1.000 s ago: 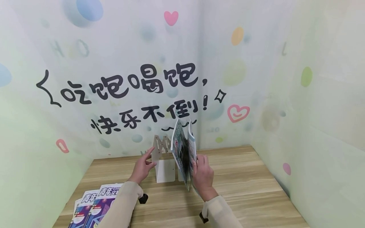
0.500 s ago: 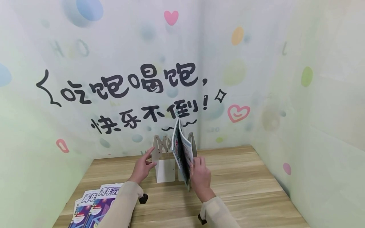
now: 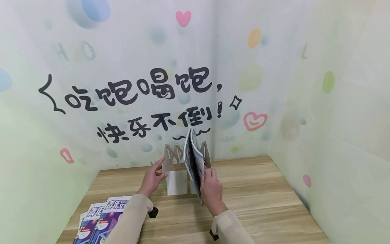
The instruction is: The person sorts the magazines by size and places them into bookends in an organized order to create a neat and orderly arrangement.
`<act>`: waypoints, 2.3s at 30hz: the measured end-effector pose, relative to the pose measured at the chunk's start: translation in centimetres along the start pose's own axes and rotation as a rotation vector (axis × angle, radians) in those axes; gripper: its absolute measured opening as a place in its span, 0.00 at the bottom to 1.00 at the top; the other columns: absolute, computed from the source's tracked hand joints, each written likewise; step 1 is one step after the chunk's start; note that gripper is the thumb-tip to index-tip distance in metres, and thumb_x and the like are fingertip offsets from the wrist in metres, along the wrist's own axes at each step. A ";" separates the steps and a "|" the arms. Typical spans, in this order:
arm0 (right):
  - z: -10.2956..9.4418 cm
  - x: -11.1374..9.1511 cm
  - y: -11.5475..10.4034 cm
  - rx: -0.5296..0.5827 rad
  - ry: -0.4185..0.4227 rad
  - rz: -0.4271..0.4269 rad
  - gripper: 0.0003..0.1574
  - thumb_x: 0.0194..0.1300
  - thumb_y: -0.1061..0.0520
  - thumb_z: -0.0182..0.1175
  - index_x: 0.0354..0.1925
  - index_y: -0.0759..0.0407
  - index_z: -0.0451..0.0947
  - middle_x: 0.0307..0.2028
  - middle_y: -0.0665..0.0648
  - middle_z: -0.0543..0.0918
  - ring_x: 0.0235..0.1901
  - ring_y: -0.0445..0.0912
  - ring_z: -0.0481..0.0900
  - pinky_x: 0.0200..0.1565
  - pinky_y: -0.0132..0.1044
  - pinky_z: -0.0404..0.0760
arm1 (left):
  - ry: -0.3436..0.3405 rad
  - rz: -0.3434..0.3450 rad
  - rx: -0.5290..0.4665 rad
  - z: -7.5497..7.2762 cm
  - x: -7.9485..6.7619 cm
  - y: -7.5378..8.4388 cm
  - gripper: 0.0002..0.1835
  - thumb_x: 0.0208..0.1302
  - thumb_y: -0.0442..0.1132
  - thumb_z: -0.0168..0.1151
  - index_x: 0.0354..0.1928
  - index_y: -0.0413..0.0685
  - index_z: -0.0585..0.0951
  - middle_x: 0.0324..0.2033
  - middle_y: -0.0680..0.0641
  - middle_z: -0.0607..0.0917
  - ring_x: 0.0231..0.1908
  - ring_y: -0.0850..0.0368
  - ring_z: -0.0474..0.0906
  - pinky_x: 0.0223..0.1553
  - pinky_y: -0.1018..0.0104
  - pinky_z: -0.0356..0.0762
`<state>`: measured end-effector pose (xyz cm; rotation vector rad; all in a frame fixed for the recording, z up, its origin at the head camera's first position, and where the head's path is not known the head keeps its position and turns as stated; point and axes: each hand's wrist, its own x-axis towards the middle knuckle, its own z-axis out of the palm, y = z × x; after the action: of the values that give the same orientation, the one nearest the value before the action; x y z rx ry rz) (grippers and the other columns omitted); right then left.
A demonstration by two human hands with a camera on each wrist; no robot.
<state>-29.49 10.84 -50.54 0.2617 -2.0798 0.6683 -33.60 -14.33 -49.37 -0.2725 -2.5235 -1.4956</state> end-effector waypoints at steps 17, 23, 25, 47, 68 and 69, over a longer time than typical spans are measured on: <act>0.8 -0.5 -0.5 -0.001 -0.040 -0.056 0.16 0.57 0.62 0.66 0.40 0.62 0.69 0.31 0.59 0.74 0.13 0.50 0.69 0.12 0.39 0.66 | 0.004 -0.008 0.007 0.1 0.1 -0.1 0.40 0.61 0.27 0.64 0.73 0.60 0.64 0.61 0.37 0.75 0.38 0.50 0.83 0.38 0.58 0.83; 0.9 -0.8 -0.8 0.045 -0.042 -0.050 0.15 0.58 0.62 0.66 0.42 0.62 0.71 0.27 0.58 0.80 0.14 0.48 0.72 0.14 0.38 0.69 | 0.005 -0.007 -0.002 0.1 0.1 0.0 0.40 0.61 0.27 0.64 0.73 0.61 0.64 0.61 0.38 0.75 0.38 0.50 0.83 0.38 0.58 0.83; 0.9 -0.9 -0.8 0.063 -0.043 -0.062 0.16 0.59 0.62 0.66 0.43 0.62 0.72 0.26 0.57 0.80 0.15 0.46 0.73 0.15 0.36 0.70 | 0.005 -0.006 0.000 0.1 0.1 0.0 0.40 0.62 0.27 0.64 0.73 0.61 0.64 0.61 0.38 0.75 0.38 0.50 0.83 0.38 0.58 0.83; 1.0 -1.4 0.2 0.210 -0.068 -0.172 0.11 0.62 0.66 0.61 0.44 0.65 0.75 0.33 0.57 0.80 0.27 0.46 0.79 0.27 0.39 0.81 | 0.018 -0.024 0.028 0.1 0.0 0.1 0.40 0.61 0.28 0.66 0.72 0.60 0.64 0.59 0.38 0.77 0.36 0.52 0.83 0.37 0.58 0.83; 1.3 1.7 4.0 0.056 -0.071 -0.239 0.11 0.58 0.60 0.65 0.40 0.63 0.78 0.44 0.61 0.79 0.44 0.56 0.76 0.45 0.53 0.76 | 0.012 -0.030 0.027 0.1 0.0 0.2 0.40 0.62 0.29 0.66 0.73 0.62 0.64 0.61 0.40 0.76 0.37 0.52 0.83 0.39 0.59 0.83; 1.3 1.8 4.1 0.053 -0.074 -0.241 0.12 0.57 0.61 0.65 0.40 0.63 0.78 0.44 0.62 0.79 0.45 0.57 0.76 0.45 0.53 0.76 | 0.012 -0.030 0.025 0.1 0.0 0.2 0.40 0.62 0.29 0.66 0.73 0.63 0.64 0.61 0.40 0.76 0.37 0.52 0.83 0.39 0.59 0.83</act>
<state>-33.19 13.67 -51.14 0.5650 -2.0596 0.5754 -33.53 -14.17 -49.24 -0.2220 -2.5460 -1.4713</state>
